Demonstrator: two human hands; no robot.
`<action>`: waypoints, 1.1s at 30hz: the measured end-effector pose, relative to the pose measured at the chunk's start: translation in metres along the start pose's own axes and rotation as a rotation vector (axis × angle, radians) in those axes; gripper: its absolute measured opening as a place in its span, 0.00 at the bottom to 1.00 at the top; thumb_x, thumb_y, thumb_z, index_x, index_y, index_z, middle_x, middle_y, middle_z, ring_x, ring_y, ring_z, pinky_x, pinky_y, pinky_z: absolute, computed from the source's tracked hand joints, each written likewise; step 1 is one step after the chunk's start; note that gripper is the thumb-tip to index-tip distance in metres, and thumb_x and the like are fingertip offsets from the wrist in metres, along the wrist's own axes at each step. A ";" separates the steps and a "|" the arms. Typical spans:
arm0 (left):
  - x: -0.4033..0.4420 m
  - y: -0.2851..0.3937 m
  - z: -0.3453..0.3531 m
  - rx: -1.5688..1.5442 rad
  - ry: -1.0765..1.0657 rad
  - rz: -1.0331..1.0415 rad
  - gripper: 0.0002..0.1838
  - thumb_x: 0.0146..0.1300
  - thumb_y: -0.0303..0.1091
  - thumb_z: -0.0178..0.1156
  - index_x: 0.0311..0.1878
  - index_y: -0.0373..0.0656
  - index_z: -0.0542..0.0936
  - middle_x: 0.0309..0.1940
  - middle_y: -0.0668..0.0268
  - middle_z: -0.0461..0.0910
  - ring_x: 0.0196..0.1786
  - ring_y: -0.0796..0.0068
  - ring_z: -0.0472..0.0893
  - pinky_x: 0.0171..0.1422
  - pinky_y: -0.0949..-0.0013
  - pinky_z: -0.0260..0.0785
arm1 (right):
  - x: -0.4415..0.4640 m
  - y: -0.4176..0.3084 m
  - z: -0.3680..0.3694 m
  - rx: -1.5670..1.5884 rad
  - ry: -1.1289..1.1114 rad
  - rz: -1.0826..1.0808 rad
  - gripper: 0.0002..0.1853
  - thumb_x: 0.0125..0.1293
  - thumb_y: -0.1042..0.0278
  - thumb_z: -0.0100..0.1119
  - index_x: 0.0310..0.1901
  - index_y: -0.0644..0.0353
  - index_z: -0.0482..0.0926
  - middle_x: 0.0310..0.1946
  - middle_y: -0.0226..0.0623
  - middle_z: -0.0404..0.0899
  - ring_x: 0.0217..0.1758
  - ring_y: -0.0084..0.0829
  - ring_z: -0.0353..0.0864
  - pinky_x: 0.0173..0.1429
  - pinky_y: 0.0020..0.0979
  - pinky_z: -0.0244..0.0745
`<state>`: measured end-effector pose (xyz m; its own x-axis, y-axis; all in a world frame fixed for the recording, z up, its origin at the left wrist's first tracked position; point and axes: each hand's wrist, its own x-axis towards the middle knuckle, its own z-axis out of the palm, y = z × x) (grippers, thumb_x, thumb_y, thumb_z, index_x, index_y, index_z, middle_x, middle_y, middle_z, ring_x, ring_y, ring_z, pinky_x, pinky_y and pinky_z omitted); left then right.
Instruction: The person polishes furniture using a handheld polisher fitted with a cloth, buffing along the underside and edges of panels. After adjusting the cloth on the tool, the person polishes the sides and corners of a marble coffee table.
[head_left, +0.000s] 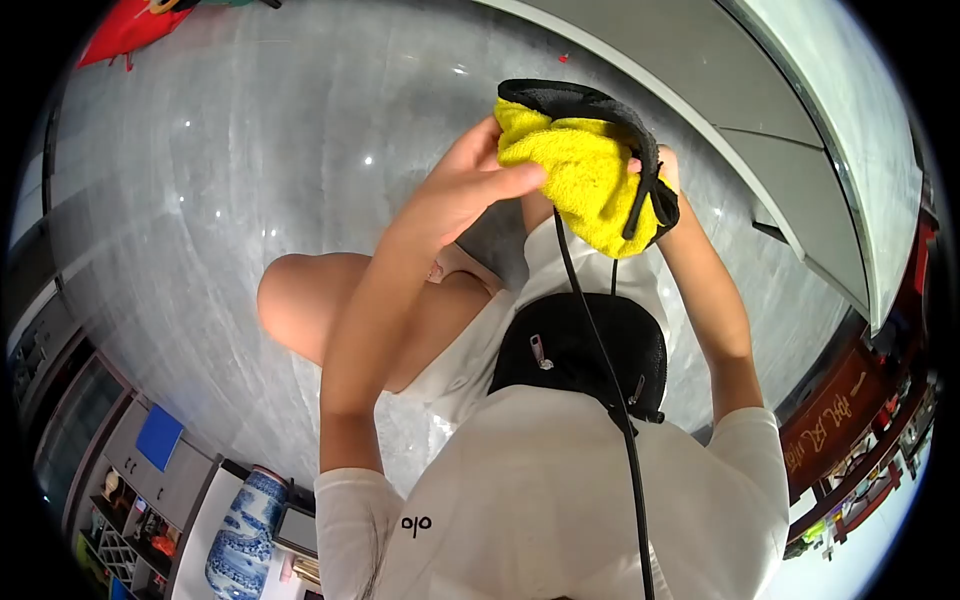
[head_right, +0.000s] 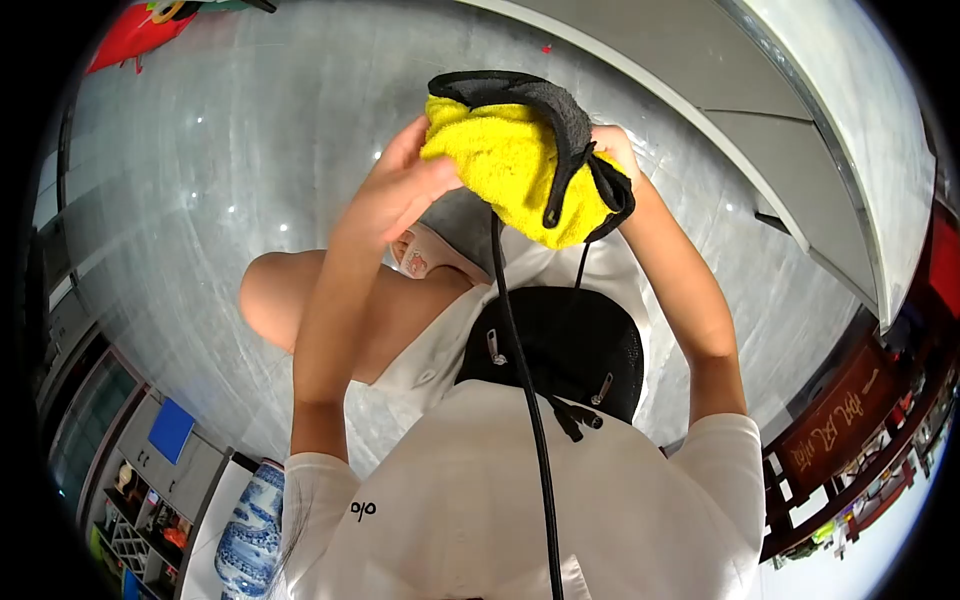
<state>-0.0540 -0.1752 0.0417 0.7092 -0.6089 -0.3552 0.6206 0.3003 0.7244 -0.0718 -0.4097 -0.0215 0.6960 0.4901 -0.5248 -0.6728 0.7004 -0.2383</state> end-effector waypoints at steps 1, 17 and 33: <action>0.001 0.000 0.001 -0.001 0.003 0.006 0.33 0.57 0.32 0.58 0.63 0.36 0.55 0.56 0.60 0.67 0.58 0.69 0.68 0.61 0.63 0.61 | 0.000 0.001 0.002 0.059 -0.088 0.066 0.16 0.52 0.71 0.48 0.40 0.73 0.74 0.39 0.48 0.77 0.39 0.41 0.79 0.47 0.36 0.76; 0.013 -0.051 0.039 1.001 -0.240 0.374 0.28 0.50 0.22 0.55 0.58 0.35 0.65 0.67 0.49 0.48 0.70 0.56 0.48 0.68 0.63 0.47 | -0.037 0.007 0.030 -0.502 0.199 -0.239 0.45 0.51 0.54 0.67 0.61 0.62 0.47 0.45 0.40 0.70 0.53 0.32 0.69 0.57 0.31 0.65; 0.030 -0.027 0.062 0.797 -0.033 0.146 0.16 0.56 0.21 0.46 0.49 0.34 0.71 0.46 0.57 0.75 0.52 0.67 0.73 0.61 0.65 0.60 | -0.293 -0.098 -0.289 -0.101 1.417 -1.515 0.10 0.51 0.78 0.60 0.36 0.68 0.75 0.34 0.35 0.76 0.34 0.30 0.78 0.41 0.31 0.75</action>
<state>-0.0706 -0.2471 0.0481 0.7465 -0.6292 -0.2163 0.0889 -0.2278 0.9696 -0.2823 -0.7715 -0.0811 -0.0089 -0.9995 -0.0287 0.0748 0.0279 -0.9968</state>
